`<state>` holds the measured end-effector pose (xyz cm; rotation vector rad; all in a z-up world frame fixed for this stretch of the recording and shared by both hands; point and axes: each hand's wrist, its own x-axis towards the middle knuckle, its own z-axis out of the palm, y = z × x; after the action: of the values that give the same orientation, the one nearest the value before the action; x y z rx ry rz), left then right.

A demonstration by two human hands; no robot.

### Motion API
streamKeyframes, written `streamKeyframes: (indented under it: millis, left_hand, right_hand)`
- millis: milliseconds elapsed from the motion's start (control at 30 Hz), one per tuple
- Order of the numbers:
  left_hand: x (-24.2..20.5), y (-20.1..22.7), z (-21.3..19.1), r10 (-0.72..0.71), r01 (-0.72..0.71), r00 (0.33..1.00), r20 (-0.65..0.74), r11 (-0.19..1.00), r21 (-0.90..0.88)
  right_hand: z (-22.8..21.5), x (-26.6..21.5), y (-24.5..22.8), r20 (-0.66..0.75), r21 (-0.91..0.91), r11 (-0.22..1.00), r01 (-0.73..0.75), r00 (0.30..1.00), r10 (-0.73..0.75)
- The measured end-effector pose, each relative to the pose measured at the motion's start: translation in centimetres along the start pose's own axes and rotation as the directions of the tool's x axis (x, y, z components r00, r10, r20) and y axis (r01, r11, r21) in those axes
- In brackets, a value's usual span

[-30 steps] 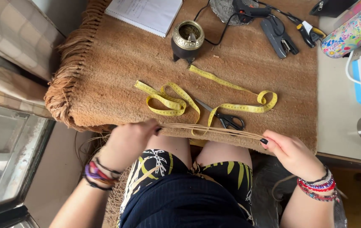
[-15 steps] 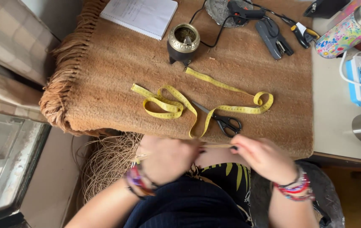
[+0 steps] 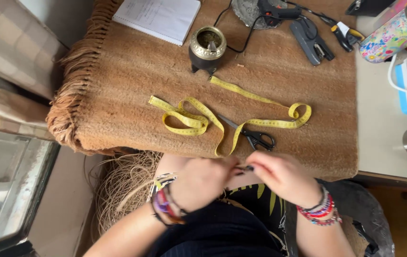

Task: Measuring and cutting wicker strands to length using a measuring tape and scissors.

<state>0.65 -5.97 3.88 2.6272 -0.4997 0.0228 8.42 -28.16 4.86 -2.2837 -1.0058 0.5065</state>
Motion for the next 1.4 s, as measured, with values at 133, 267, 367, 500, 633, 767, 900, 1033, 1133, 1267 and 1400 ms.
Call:
streamKeyframes:
  millis: [133,267,367,500,633,767,900,1033,1133,1267,1400]
  left_hand:
    - [-0.6,-2.0,-1.2,-0.082,0.089,0.990,-0.115,0.995,0.053]
    - [-0.7,-2.6,-3.9,-0.062,0.071,0.991,-0.119,0.995,0.068]
    - [-0.9,-3.6,-3.5,-0.053,0.057,0.990,-0.129,0.998,0.022]
    - [-1.9,-5.5,-1.9,-0.093,0.085,0.991,-0.096,0.993,-0.087]
    - [-2.9,-6.9,-2.5,-0.131,0.118,0.985,-0.108,0.986,-0.122]
    - [-3.7,-8.5,-2.9,-0.192,0.173,0.939,-0.287,0.981,-0.090]
    - [-5.0,-9.0,-3.4,0.011,-0.094,0.654,-0.756,0.993,-0.067]
    - [-4.7,-12.8,0.1,0.046,-0.199,0.771,-0.636,0.965,-0.172]
    - [-3.0,-17.6,4.6,-0.127,0.095,0.822,-0.555,0.992,-0.086]
    - [-0.5,-18.1,0.4,-0.375,0.438,0.778,-0.504,0.899,0.009]
    - [1.4,-18.7,1.7,-0.531,0.672,0.709,-0.464,0.709,0.216]
  right_hand:
    - [-1.4,-0.9,-0.2,-0.097,0.194,0.977,-0.093,0.989,0.113]
    - [-0.7,0.3,-0.5,-0.186,0.289,0.957,-0.011,0.980,0.068]
    - [0.1,1.6,-0.7,-0.241,0.311,0.950,0.033,0.969,0.046]
    - [1.1,3.7,-1.3,-0.258,0.345,0.936,0.071,0.966,0.022]
    - [2.9,5.9,-0.5,-0.231,0.391,0.917,0.077,0.973,0.017]
    - [4.0,9.1,-1.5,-0.229,0.421,0.905,0.058,0.972,0.044]
    - [5.6,12.4,-2.4,-0.296,0.380,0.925,-0.030,0.943,0.152]
    - [6.3,16.8,-2.3,-0.355,0.298,0.954,0.047,0.932,0.065]
    - [7.6,19.4,-1.4,-0.439,0.402,0.913,0.065,0.889,0.130]
    - [8.9,21.4,-2.0,-0.449,0.401,0.914,0.057,0.882,0.141]
    - [10.1,22.5,-1.4,-0.437,0.368,0.929,0.028,0.888,0.146]
